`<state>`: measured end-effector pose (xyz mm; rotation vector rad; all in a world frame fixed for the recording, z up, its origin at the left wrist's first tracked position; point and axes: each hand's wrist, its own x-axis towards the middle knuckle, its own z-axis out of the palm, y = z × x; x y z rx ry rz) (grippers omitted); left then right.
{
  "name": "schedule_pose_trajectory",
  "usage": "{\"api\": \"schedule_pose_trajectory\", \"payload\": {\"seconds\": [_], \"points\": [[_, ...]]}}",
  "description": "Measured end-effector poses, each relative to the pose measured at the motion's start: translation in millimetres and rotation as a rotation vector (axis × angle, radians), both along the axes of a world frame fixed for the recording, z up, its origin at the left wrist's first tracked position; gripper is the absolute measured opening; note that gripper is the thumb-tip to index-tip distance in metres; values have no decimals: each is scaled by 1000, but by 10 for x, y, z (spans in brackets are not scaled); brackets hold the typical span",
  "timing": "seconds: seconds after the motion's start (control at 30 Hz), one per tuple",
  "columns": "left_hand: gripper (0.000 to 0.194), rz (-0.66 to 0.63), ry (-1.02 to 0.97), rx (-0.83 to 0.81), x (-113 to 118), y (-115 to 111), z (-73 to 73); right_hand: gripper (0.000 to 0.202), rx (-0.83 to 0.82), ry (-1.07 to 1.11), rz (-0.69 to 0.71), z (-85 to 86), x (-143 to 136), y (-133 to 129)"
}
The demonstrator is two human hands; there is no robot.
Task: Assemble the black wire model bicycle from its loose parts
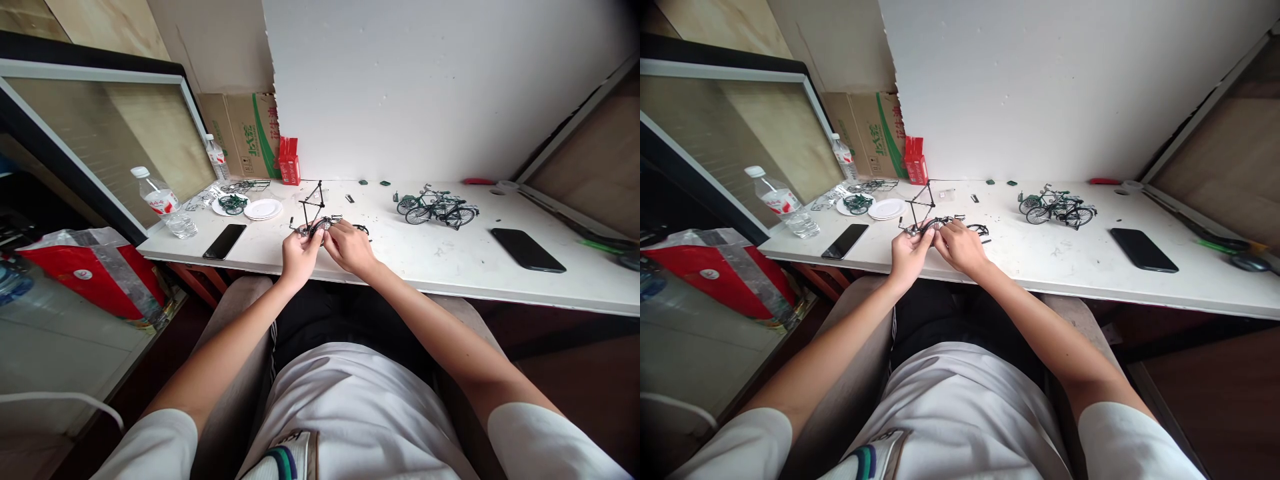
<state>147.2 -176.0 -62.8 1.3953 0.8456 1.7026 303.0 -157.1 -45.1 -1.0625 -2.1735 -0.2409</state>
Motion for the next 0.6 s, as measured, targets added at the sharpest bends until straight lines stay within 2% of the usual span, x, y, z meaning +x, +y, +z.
{"api": "schedule_pose_trajectory", "payload": {"seconds": [0.3,0.5,0.6], "points": [[52,10,2,-10,-7,-8,26,14,75,85,2,-13,-13,-26],[53,17,23,-12,-7,-6,18,25,156,22,1,-37,-12,13],[54,12,26,-15,-5,-18,19,32,144,14,-2,-40,-7,20]]}}
